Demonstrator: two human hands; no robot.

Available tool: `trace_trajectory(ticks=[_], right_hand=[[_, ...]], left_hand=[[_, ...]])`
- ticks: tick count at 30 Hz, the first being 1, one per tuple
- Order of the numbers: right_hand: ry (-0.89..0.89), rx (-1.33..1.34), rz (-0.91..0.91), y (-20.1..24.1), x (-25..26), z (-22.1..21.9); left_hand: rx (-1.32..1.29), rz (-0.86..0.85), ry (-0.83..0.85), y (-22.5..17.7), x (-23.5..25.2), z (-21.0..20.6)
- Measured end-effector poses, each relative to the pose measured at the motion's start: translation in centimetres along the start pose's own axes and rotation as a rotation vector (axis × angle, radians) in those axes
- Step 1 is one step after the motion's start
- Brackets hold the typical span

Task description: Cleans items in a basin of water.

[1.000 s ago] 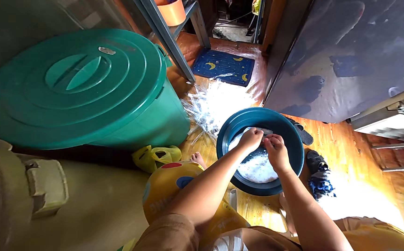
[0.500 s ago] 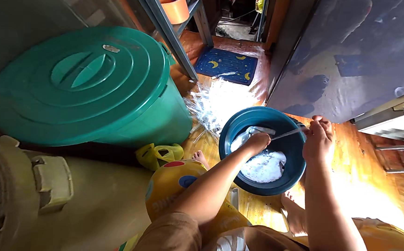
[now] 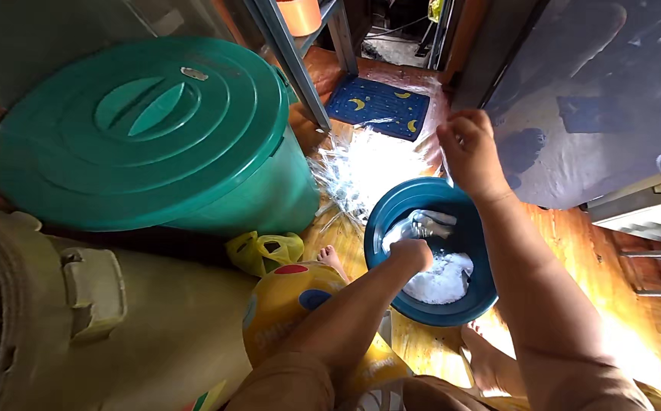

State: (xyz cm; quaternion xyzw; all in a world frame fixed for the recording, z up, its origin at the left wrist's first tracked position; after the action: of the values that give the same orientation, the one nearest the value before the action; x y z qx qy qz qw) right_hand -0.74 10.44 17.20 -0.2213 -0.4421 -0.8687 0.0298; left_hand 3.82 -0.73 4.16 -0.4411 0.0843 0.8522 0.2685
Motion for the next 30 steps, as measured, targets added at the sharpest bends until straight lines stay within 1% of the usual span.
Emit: trace_trajectory(ticks=[2,3,4,5,7,11,13,15,18,21,26,30], right_hand=[[-0.076,0.004,0.050,0.0,0.5,0.7],[-0.099,0.001,0.041,-0.5,0.5,0.9],[-0.101,-0.007,-0.006,-1.1,0.2,1.1],[-0.069,-0.031,-0.095,-1.9,-0.4,1.2],[0.058,-0.087,-0.277,-5.1,-1.8,0.7],[0.434,-0.296,-0.610,-13.6,-6.7,-2.5],[0.536,-0.450,-0.756,-16.4,-9.2,-4.3],[0.615,-0.569,-0.838,-17.7,-10.3,-5.4],[0.657,-0.650,-0.845,-18.4,-10.9,-5.9],[0.689,-0.675,-0.842,-18.8,-10.9,-6.1],[0.731,-0.638,-0.810,-19.5,-10.9,-5.6],[0.700,-0.600,-0.760,-19.6,-10.3,-4.9]], left_hand=[[-0.006,-0.006,-0.043,0.0,0.0,-0.1],[-0.005,-0.009,-0.057,0.0,0.0,-0.1],[-0.001,-0.014,-0.067,0.1,-0.1,-0.2],[0.006,-0.024,-0.080,0.2,-0.2,-0.4],[0.016,-0.047,-0.085,0.5,-0.5,-0.5],[0.041,-0.020,-0.044,0.8,-0.5,-0.6],[0.050,-0.005,-0.055,0.8,-0.6,-0.7],[0.053,-0.002,-0.056,0.9,-0.6,-0.8],[0.047,-0.003,-0.050,0.8,-0.4,-0.7],[0.047,-0.004,-0.055,0.8,-0.3,-0.7],[0.036,-0.003,-0.073,0.9,0.0,-0.8],[0.024,0.008,-0.086,1.0,0.0,-0.6]])
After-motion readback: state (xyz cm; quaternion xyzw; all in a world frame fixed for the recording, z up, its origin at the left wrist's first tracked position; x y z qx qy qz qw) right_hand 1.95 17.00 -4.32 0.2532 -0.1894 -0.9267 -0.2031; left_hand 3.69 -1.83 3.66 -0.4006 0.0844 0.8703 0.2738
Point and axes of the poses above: each hand's wrist, its own x-axis towards the middle knuckle, its own z-axis out of the back of the hand, y = z × x, the point moved 1 cm from there along x, towards the middle knuckle, and after that the axes turned 13 degrees about x, right-handed, at the moved point
